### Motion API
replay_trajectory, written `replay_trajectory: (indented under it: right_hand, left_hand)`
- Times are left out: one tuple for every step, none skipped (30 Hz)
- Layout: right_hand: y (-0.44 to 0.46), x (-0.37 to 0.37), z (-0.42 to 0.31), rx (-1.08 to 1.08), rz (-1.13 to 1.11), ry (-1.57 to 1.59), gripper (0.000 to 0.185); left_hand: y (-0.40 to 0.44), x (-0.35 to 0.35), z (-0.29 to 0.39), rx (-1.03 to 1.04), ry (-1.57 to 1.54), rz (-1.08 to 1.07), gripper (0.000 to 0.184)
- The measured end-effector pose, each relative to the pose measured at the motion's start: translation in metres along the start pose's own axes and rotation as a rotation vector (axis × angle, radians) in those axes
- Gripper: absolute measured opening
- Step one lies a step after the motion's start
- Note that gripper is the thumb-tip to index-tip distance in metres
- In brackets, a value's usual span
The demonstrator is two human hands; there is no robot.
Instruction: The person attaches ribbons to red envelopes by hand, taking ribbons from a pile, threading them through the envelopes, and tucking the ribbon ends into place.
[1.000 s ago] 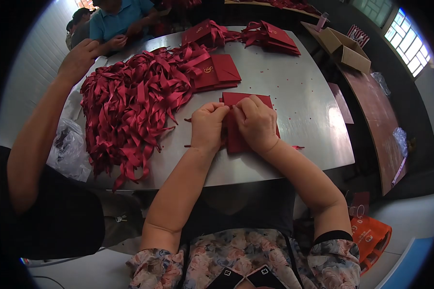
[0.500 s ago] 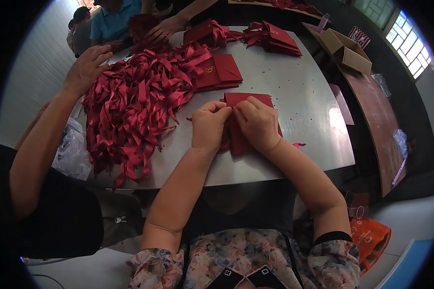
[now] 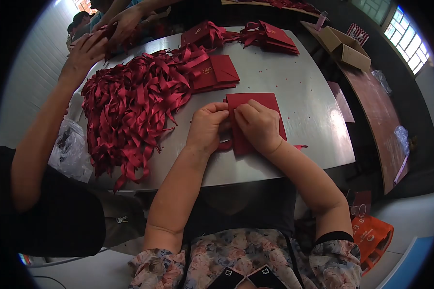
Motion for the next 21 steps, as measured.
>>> replay_trajectory:
  right_hand:
    - [0.001, -0.002, 0.003, 0.049, 0.011, 0.042, 0.008]
    - [0.001, -0.004, 0.007, 0.099, 0.021, 0.082, 0.008]
    - [0.003, -0.006, 0.007, 0.099, 0.019, 0.082, 0.008]
    - [0.006, -0.006, 0.006, 0.102, -0.018, 0.068, 0.007]
    - [0.006, -0.005, 0.007, 0.105, -0.054, 0.052, 0.006]
    - [0.007, -0.007, 0.007, 0.105, -0.051, 0.052, 0.006]
    - [0.006, -0.002, 0.008, 0.107, -0.122, 0.066, 0.005]
    - [0.004, 0.003, 0.008, 0.11, -0.193, 0.08, 0.005]
    - [0.004, 0.001, 0.011, 0.11, -0.191, 0.078, 0.005]
    - [0.001, 0.005, 0.018, 0.154, -0.23, 0.154, 0.007]
    - [-0.001, 0.008, 0.025, 0.198, -0.269, 0.231, 0.01]
    - [0.0, 0.002, 0.028, 0.2, -0.268, 0.231, 0.01]
    - [-0.005, 0.01, 0.039, 0.326, -0.414, 0.322, 0.021]
    - [-0.015, 0.017, 0.046, 0.451, -0.559, 0.413, 0.031]
    - [-0.012, 0.01, 0.046, 0.452, -0.556, 0.414, 0.031]
    - [-0.018, 0.011, 0.048, 0.474, -0.682, 0.316, 0.046]
    - [-0.027, 0.014, 0.05, 0.497, -0.806, 0.217, 0.062]
    - [-0.03, 0.015, 0.049, 0.498, -0.804, 0.221, 0.062]
    - [-0.036, 0.017, 0.049, 0.485, -0.815, 0.18, 0.071]
    - [-0.04, 0.019, 0.049, 0.471, -0.828, 0.14, 0.08]
    - [-0.039, 0.018, 0.048, 0.472, -0.828, 0.147, 0.08]
  left_hand:
    - [0.001, 0.0, 0.001, 0.013, -0.005, -0.002, 0.017]
    - [0.002, 0.001, 0.001, 0.025, -0.01, -0.005, 0.017]
    - [0.002, 0.002, 0.002, 0.024, -0.011, -0.004, 0.017]
    - [0.001, 0.005, 0.004, 0.035, -0.001, -0.022, 0.017]
    - [0.0, 0.008, 0.006, 0.046, 0.011, -0.04, 0.018]
    - [0.0, 0.009, 0.006, 0.046, 0.013, -0.042, 0.018]
    - [-0.001, 0.009, 0.005, 0.038, 0.05, -0.033, 0.018]
    - [-0.002, 0.009, 0.005, 0.028, 0.086, -0.024, 0.017]
    - [-0.001, 0.009, 0.005, 0.029, 0.087, -0.026, 0.017]
    - [-0.001, 0.009, 0.005, 0.03, 0.197, -0.052, 0.015]
    - [-0.001, 0.01, 0.004, 0.032, 0.307, -0.077, 0.014]
    - [-0.001, 0.01, 0.004, 0.03, 0.308, -0.078, 0.014]
    - [-0.002, 0.012, 0.006, 0.046, 0.344, -0.095, 0.013]
    - [-0.003, 0.013, 0.007, 0.063, 0.381, -0.112, 0.013]
    - [-0.002, 0.013, 0.007, 0.063, 0.383, -0.113, 0.013]
    - [-0.002, 0.015, 0.015, 0.178, 0.543, -0.111, 0.012]
    - [-0.003, 0.018, 0.023, 0.291, 0.704, -0.109, 0.011]
    - [-0.002, 0.016, 0.022, 0.29, 0.708, -0.11, 0.011]
    - [-0.006, 0.021, 0.03, 0.421, 0.97, -0.106, 0.01]
    - [-0.01, 0.026, 0.036, 0.55, 1.233, -0.1, 0.009]
    - [-0.011, 0.023, 0.038, 0.546, 1.238, -0.099, 0.009]
Point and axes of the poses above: each hand's wrist, its own y-axis towards the middle knuckle, its own x-axis out of the palm, z = x × y, the point moved 10 cm from there along y, towards the middle knuckle, and after that the axes turned 1 degree about x, right-handed, at the moved point
